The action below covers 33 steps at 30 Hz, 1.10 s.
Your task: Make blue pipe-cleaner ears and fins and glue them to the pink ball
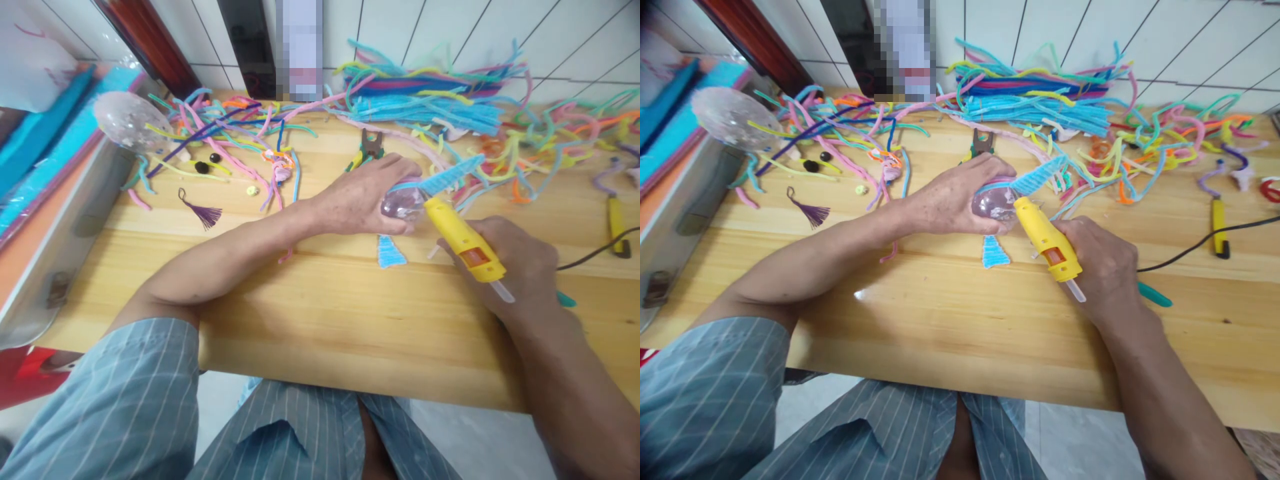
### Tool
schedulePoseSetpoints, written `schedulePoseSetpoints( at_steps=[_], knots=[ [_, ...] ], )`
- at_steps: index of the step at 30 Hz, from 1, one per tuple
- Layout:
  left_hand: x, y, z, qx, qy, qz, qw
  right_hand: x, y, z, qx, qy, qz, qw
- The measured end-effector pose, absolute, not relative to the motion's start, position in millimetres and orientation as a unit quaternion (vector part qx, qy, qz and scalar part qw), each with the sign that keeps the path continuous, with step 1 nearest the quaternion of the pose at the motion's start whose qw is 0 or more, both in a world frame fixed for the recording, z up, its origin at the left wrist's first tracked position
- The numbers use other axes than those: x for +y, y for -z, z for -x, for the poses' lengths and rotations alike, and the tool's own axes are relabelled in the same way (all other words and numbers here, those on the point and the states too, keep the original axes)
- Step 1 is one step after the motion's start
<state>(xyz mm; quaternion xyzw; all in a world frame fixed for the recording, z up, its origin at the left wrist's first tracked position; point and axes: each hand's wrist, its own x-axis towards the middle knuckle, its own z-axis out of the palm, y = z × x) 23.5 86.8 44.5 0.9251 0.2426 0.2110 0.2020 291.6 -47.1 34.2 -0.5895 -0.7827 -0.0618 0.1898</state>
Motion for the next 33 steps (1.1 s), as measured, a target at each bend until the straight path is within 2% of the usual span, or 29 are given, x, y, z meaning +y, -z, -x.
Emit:
schedulePoseSetpoints(
  at_steps=[9, 16, 25, 33],
  knots=[
    [89, -40, -23, 0.232, -0.212, -0.928, 0.199, -43, -32, -291, -0.825, 0.122, 0.48, 0.273],
    [90, -40, -24, 0.236, -0.215, -0.926, 0.203, -43, -34, -288, -0.829, 0.135, 0.47, 0.273],
    [89, -42, -24, 0.236, -0.224, -0.921, 0.213, -45, -38, -283, -0.806, 0.083, 0.539, 0.231],
    [87, -43, -24, 0.227, -0.245, -0.917, 0.218, -44, -39, -281, -0.804, 0.073, 0.53, 0.258]
  ],
)
